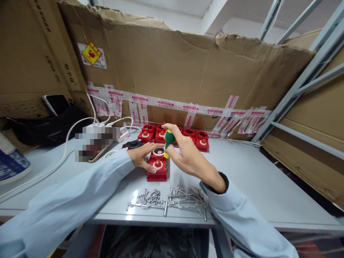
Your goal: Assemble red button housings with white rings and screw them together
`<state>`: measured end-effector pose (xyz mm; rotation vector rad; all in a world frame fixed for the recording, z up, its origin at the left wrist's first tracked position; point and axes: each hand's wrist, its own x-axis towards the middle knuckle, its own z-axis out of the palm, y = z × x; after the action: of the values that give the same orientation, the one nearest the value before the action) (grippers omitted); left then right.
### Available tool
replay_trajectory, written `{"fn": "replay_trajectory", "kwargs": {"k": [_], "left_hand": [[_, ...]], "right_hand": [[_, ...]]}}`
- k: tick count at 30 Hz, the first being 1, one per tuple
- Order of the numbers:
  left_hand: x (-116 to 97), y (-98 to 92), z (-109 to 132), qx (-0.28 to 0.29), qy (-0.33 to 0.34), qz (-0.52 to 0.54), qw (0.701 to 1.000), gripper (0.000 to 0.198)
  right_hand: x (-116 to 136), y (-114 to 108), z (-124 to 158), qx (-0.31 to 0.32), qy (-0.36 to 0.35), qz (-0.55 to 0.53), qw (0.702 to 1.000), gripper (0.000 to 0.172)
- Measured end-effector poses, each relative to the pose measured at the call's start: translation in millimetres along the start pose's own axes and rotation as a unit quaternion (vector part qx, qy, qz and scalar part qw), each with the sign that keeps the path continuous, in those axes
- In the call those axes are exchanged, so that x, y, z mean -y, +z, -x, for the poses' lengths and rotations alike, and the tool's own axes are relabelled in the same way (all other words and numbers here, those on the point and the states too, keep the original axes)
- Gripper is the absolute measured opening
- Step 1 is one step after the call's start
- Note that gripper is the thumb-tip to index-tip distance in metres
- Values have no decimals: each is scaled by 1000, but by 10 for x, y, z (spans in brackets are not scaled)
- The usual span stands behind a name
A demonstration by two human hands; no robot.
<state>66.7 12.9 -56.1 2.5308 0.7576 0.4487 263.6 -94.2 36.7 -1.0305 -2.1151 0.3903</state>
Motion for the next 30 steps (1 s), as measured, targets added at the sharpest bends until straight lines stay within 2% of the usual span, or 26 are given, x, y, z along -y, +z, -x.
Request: {"fn": "replay_trajectory", "kwargs": {"k": [2, 4, 7, 11, 13, 15, 18, 21, 23, 25, 28, 30], "left_hand": [[-1, -7, -3, 11, -2, -1, 1000, 98], [-1, -9, -7, 23, -10, -4, 1000, 101], [6, 7, -8, 10, -14, -7, 1000, 104], [4, 11, 16, 7, -27, -26, 999, 105], [-25, -19, 36, 22, -39, -39, 998, 102], [-100, -74, 51, 14, -37, -60, 997, 101], [-333, -184, 47, -52, 31, -66, 996, 93], [-656, -277, 12, -140, 111, -10, 984, 57], [-837, -300, -16, -200, 116, 23, 973, 48], [-942, -284, -38, -221, 109, 63, 967, 49], [-966, -206, -63, -232, 90, 97, 964, 50], [-936, -147, -77, -256, 65, 92, 960, 41]], "right_hand": [[20, -61, 6, 24, -5, -31, 999, 41], [17, -71, -5, 23, -8, -21, 999, 37], [-28, 2, -44, -36, 1, 70, 997, 31], [-101, 125, -89, -134, 11, 236, 962, 32], [-116, 148, -94, -145, 12, 257, 955, 32], [-116, 147, -91, -139, 19, 240, 961, 30], [-99, 141, -85, -130, 25, 212, 968, 25], [-78, 155, -88, -127, 25, 194, 972, 21], [-70, 168, -92, -132, 28, 195, 972, 19], [-68, 179, -92, -144, 35, 206, 967, 20], [-67, 185, -84, -160, 43, 226, 960, 24], [-64, 176, -77, -163, 38, 235, 958, 26]]}}
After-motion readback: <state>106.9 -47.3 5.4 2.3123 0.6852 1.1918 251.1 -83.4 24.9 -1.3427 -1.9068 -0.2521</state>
